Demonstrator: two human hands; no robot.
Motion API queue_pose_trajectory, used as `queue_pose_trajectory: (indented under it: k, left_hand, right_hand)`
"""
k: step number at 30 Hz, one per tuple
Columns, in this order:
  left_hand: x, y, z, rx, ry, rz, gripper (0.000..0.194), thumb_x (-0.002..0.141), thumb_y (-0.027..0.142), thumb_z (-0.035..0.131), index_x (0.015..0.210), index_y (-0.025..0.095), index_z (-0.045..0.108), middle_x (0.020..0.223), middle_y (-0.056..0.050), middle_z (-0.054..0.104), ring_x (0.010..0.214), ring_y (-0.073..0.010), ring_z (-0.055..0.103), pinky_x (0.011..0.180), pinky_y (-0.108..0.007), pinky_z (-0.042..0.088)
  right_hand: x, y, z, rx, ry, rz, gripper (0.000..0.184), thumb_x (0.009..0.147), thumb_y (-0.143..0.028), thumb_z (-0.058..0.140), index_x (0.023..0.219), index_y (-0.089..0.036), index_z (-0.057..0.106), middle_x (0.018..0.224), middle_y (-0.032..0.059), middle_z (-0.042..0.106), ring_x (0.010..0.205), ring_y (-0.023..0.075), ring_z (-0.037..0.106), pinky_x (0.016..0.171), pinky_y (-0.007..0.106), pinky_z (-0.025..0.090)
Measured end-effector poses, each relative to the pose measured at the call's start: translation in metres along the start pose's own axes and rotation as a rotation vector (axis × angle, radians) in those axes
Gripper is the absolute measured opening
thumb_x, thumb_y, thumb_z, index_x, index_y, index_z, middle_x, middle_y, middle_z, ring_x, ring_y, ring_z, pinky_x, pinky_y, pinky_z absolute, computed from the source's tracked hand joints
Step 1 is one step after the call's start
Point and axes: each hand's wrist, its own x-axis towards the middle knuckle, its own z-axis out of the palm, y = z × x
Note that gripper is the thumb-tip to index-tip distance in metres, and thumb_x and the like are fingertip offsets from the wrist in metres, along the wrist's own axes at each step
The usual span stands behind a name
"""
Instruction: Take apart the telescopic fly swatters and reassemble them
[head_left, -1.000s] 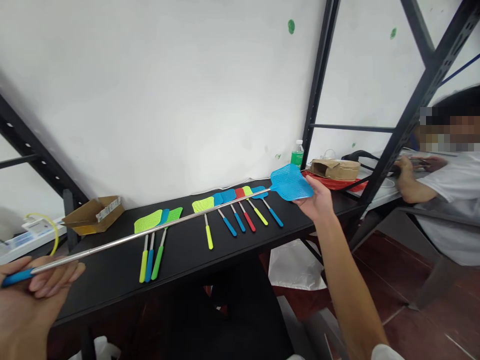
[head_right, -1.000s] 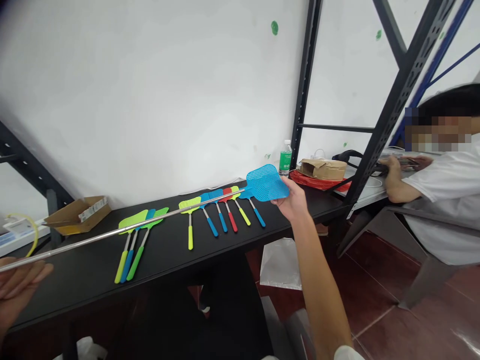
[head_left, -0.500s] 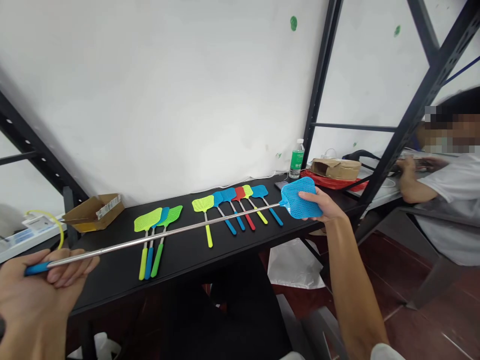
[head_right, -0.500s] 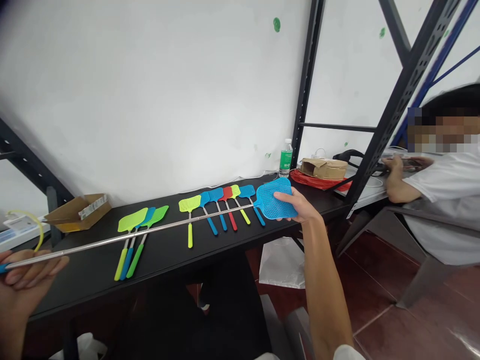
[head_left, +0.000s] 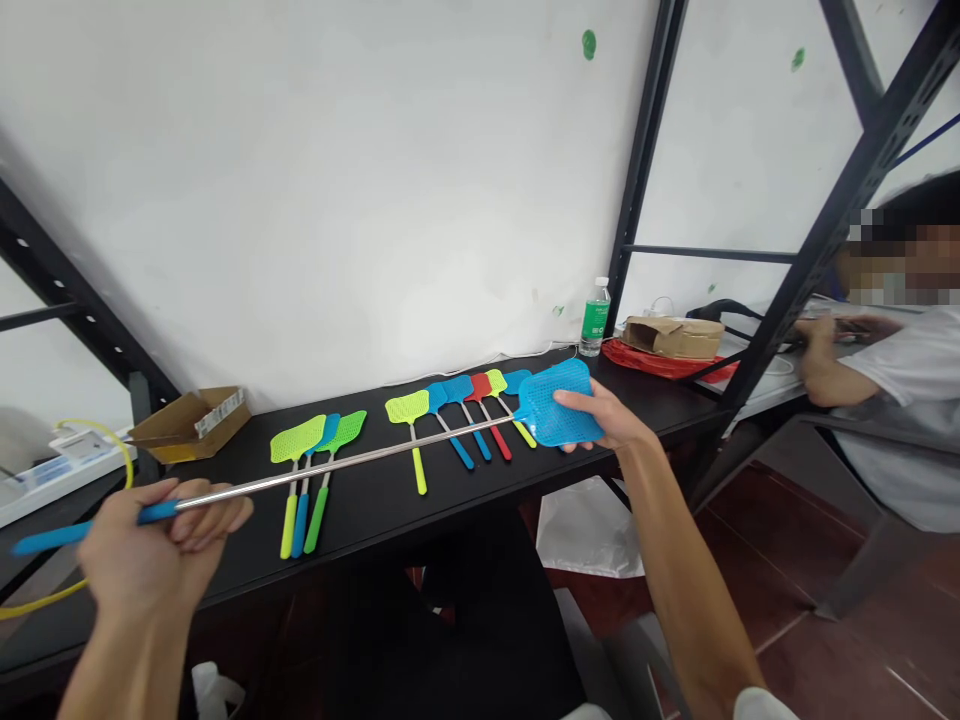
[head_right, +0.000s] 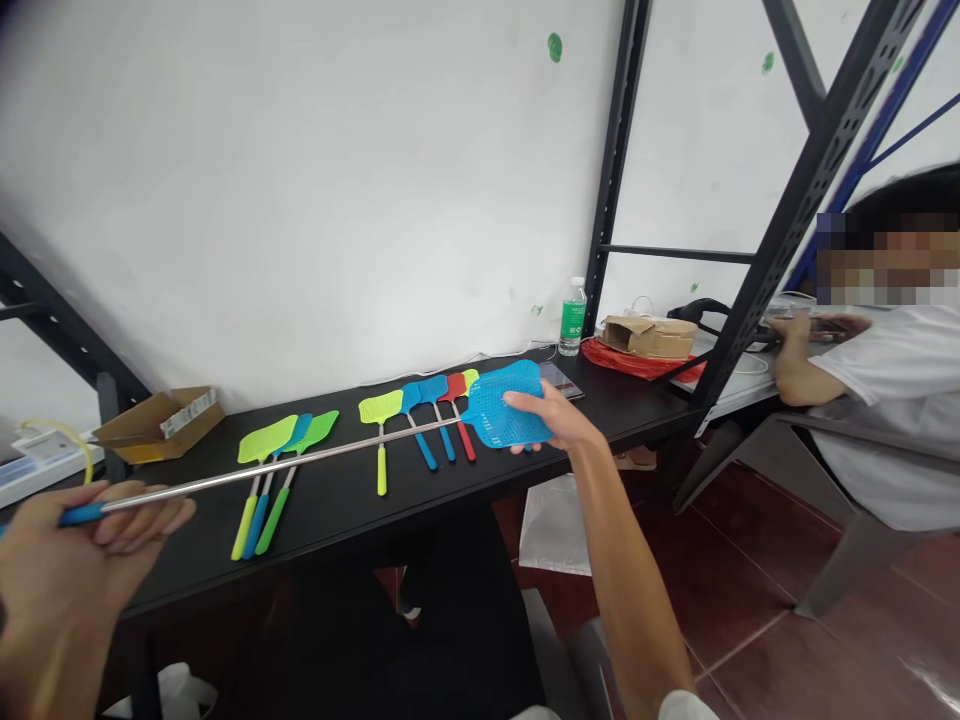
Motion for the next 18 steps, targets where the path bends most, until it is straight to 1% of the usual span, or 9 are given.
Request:
queue_pose_trajectory:
  k: [2, 3, 5, 7, 9, 12, 15, 18]
  left_hand:
    - [-0.008, -0.003, 0.016, -0.072, -0.013, 0.009, 0.039, 0.073, 0.03, 0.05, 0.047, 0.018, 0.022, 0.038, 0.003, 0.022, 0.036, -0.0093, 0.021, 0.046, -0.029, 0.028]
    - [-0.01, -0.003, 0.019, -0.096, -0.017, 0.009, 0.039, 0.073, 0.029, 0.05, 0.047, 0.019, 0.024, 0.039, 0.003, 0.022, 0.036, -0.0093, 0.021, 0.046, -0.029, 0.028]
    - [-0.011, -0.003, 0.018, -0.108, -0.019, -0.004, 0.038, 0.075, 0.029, 0.051, 0.047, 0.019, 0.026, 0.04, 0.004, 0.024, 0.037, -0.0094, 0.021, 0.046, -0.03, 0.029]
    - [-0.01, 0.001, 0.01, -0.105, -0.027, -0.032, 0.038, 0.076, 0.03, 0.051, 0.048, 0.02, 0.027, 0.04, 0.004, 0.025, 0.037, -0.0096, 0.022, 0.046, -0.03, 0.03]
    - [-0.008, 0.006, 0.002, -0.059, -0.039, -0.04, 0.039, 0.077, 0.032, 0.051, 0.048, 0.02, 0.028, 0.04, 0.004, 0.026, 0.037, -0.01, 0.023, 0.046, -0.031, 0.031]
    - [-0.008, 0.013, -0.004, 0.016, -0.03, 0.022, 0.042, 0.08, 0.033, 0.053, 0.048, 0.019, 0.03, 0.041, 0.004, 0.029, 0.037, -0.0096, 0.025, 0.047, -0.03, 0.031]
    - [-0.011, 0.017, -0.004, 0.024, -0.01, 0.077, 0.042, 0.08, 0.031, 0.054, 0.048, 0.018, 0.03, 0.041, 0.004, 0.03, 0.036, -0.0087, 0.026, 0.048, -0.03, 0.032]
    - [-0.013, 0.015, -0.001, 0.02, -0.035, 0.059, 0.041, 0.081, 0.026, 0.054, 0.048, 0.018, 0.031, 0.04, 0.005, 0.028, 0.034, -0.008, 0.025, 0.048, -0.03, 0.032]
  right_hand:
    - [0.004, 0.002, 0.011, 0.022, -0.038, -0.015, 0.041, 0.075, -0.043, 0.076, 0.103, -0.016, 0.062, 0.064, 0.0054, 0.071, 0.043, 0.0213, 0.067, 0.025, 0.018, 0.041]
    - [0.005, 0.002, 0.015, 0.026, -0.052, -0.02, 0.042, 0.076, -0.043, 0.076, 0.104, -0.016, 0.063, 0.064, 0.0055, 0.071, 0.043, 0.0212, 0.067, 0.025, 0.018, 0.041]
    - [0.005, 0.001, 0.02, 0.027, -0.074, -0.026, 0.042, 0.077, -0.045, 0.075, 0.105, -0.015, 0.063, 0.065, 0.0062, 0.072, 0.044, 0.021, 0.067, 0.026, 0.018, 0.042]
    - [0.003, -0.002, 0.02, 0.026, -0.084, -0.041, 0.044, 0.078, -0.047, 0.074, 0.107, -0.015, 0.064, 0.067, 0.0069, 0.072, 0.045, 0.0215, 0.068, 0.027, 0.019, 0.043]
    - [0.0, -0.004, 0.015, 0.019, -0.086, -0.047, 0.047, 0.078, -0.047, 0.075, 0.11, -0.015, 0.064, 0.068, 0.0077, 0.073, 0.045, 0.0222, 0.068, 0.027, 0.02, 0.044]
    - [-0.007, -0.008, 0.0, 0.0, -0.058, -0.02, 0.053, 0.076, -0.047, 0.077, 0.115, -0.014, 0.063, 0.069, 0.0083, 0.073, 0.044, 0.0232, 0.068, 0.027, 0.021, 0.045]
    - [-0.013, -0.01, -0.016, -0.009, -0.009, -0.014, 0.056, 0.074, -0.047, 0.078, 0.116, -0.014, 0.062, 0.068, 0.009, 0.073, 0.042, 0.0238, 0.066, 0.025, 0.022, 0.044]
    - [-0.016, -0.011, -0.025, -0.016, 0.017, -0.016, 0.052, 0.073, -0.047, 0.079, 0.109, -0.013, 0.064, 0.066, 0.0099, 0.072, 0.04, 0.0234, 0.065, 0.024, 0.021, 0.043]
